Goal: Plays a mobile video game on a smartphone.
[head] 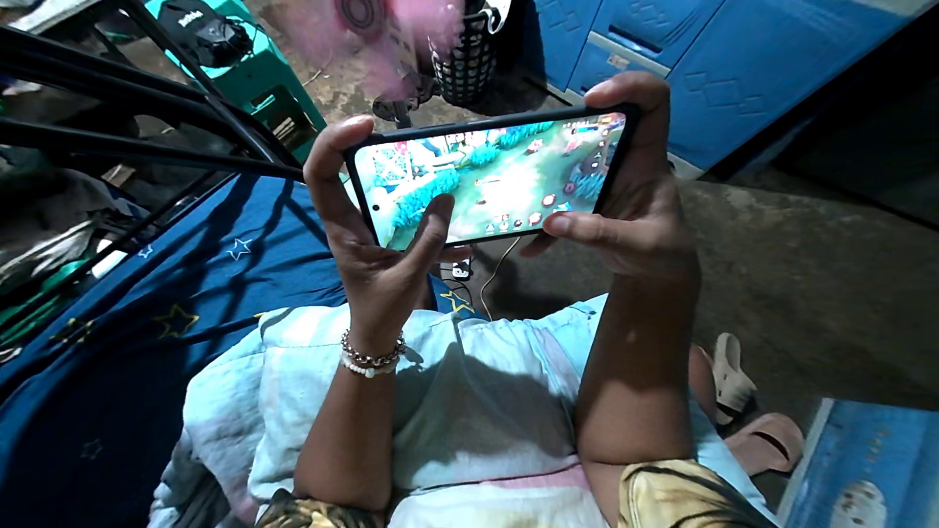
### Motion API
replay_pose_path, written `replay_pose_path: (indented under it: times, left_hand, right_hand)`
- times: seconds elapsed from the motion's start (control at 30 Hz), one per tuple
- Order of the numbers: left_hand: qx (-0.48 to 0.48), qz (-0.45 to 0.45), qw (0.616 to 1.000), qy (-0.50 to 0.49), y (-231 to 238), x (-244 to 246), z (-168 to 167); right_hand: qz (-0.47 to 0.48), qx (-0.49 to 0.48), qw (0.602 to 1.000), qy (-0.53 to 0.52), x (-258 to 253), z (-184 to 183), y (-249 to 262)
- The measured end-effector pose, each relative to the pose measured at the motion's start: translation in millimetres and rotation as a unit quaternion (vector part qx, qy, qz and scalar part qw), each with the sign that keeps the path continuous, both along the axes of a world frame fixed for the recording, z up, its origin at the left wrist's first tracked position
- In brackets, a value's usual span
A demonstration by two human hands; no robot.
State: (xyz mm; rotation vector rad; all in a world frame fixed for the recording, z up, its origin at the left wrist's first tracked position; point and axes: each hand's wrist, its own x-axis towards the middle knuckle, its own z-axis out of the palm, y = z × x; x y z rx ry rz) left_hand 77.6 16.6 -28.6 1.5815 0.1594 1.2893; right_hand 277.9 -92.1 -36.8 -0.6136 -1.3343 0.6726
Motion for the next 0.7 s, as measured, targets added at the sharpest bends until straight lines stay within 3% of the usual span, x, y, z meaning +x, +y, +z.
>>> replay_pose_path:
  times: [0.7]
  left_hand:
    - [0.015,0.006,1.000,0.002,1.6,0.6,0.2]
  right_hand:
    - [-0.002,-0.003,1.000,0.004,-0.8,1.9,0.0]
